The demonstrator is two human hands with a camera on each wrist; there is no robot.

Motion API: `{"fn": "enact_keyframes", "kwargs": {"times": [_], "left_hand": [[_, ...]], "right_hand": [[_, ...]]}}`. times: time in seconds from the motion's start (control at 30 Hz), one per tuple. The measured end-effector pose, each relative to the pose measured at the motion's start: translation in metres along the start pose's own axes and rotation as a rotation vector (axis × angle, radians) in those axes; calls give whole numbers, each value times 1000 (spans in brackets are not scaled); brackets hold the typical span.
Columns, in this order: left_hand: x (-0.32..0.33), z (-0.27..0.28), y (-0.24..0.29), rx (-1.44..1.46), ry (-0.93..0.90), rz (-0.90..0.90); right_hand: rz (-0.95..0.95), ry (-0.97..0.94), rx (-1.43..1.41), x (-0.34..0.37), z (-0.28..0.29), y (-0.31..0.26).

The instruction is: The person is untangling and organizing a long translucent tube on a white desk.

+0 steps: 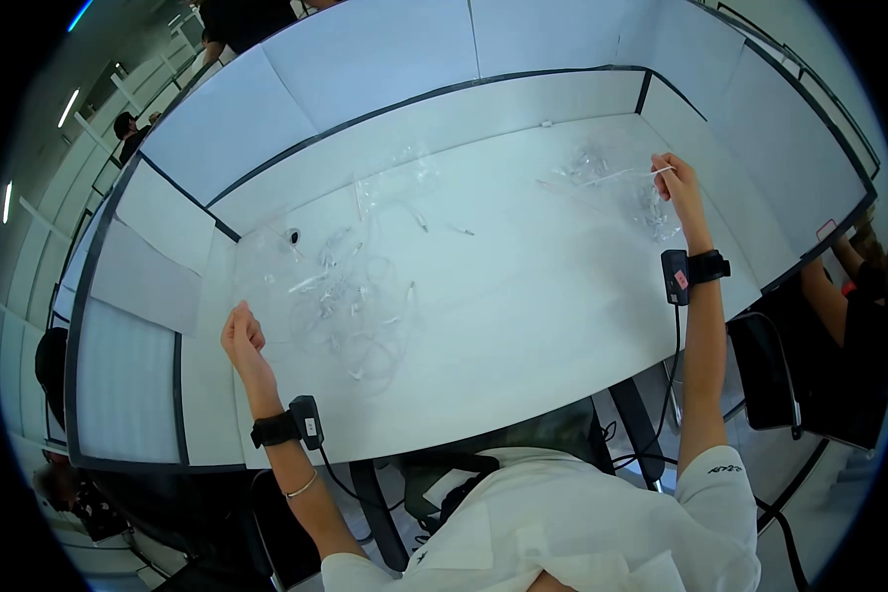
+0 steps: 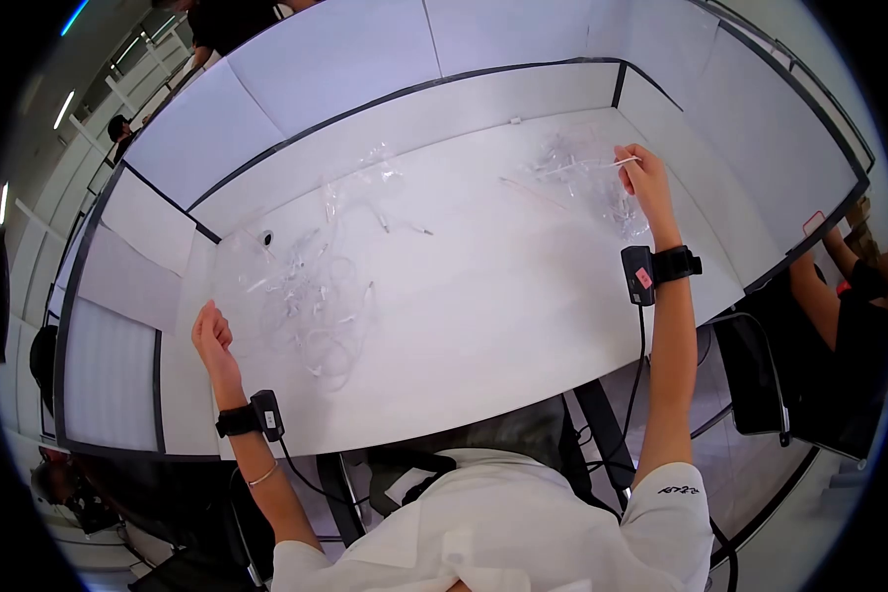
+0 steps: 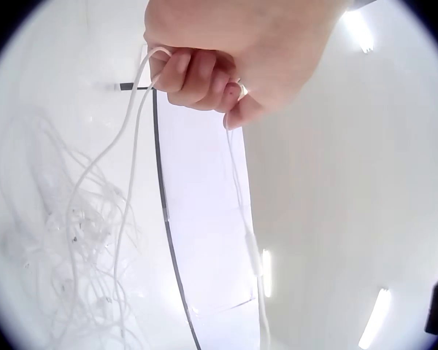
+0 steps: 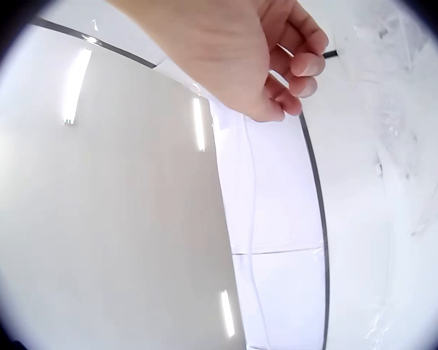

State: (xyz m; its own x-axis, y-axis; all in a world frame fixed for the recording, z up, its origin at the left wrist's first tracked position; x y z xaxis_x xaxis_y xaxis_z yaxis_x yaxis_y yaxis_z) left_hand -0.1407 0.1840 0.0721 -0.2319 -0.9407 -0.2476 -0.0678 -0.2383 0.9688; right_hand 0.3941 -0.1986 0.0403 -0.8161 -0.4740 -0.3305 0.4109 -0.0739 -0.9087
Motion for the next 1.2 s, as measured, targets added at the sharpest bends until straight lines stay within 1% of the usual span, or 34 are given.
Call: {"fn": "enact_keyframes", "kwargs": {"times": [0.03,0.13,0.17,0.27,0.37,0.43,0.47,0.5,0.53,0.57,0.6,0.67,0.7,0.73,0.8,0.93,0.97,1.07,1.13,1.2], "left_hand": [[-4,5,-5,7,12,13],[-12,14,-18,5,-23,77],[-15,17,-22,-13,-42,109],[-24,24,-32,-76,-89,193],[-33,31,-36,-118,-104,238],[-38,37,-37,-124,-115,247],[-40,40,-41,-200,-123,267],[-43,44,-48,-274,-130,285],[-45,48,-54,-348,-137,303],[-47,50,-62,-373,-185,306],[-47,51,-66,-409,-273,344],[-23,16,-35,-308,-340,146],[-23,12,-37,-236,-503,213],[-20,5,-28,-244,-514,170],[-10,-16,-1,-259,-535,81],[2,-55,23,-300,-632,11],[9,-69,30,-293,-619,-31],[29,-113,31,-283,-728,2],[42,-141,31,-418,-795,-105],[50,-164,20,-365,-865,-284]], "right_hand": [[6,-15,23,-1,3,6],[-34,17,77,1,12,25],[-74,11,146,1,16,33],[-96,-3,110,0,20,42],[-196,53,-5,1,15,33],[-211,32,16,-3,9,27],[-218,22,27,-5,7,25],[-212,-25,54,-7,2,20],[-154,-8,32,-9,-1,11],[-101,8,12,-8,-7,3],[-48,25,-7,-6,-14,-15],[79,-32,-39,-3,-29,-43],[121,-59,-52,-1,-37,-53],[166,-84,-67,1,-46,-64],[187,-183,-97,6,-65,-80],[204,-379,-177,22,-96,-108],[214,-388,-208,27,-101,-118],[260,-449,-218,29,-107,-129],[277,-398,-220,29,-109,-139],[308,-377,-219,27,-108,-141]]}}
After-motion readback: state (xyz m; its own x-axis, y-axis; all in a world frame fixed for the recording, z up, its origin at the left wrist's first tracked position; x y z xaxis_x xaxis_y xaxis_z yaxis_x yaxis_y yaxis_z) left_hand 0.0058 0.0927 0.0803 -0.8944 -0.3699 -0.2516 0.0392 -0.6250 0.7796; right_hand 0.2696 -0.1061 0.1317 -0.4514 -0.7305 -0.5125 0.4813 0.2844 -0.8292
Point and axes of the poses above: each hand's wrist, its own x-axis away from the middle knuckle, its own z-axis out of the back of the hand, y = z × x, the point moved 6 cm from there along -x, towards the middle knuckle
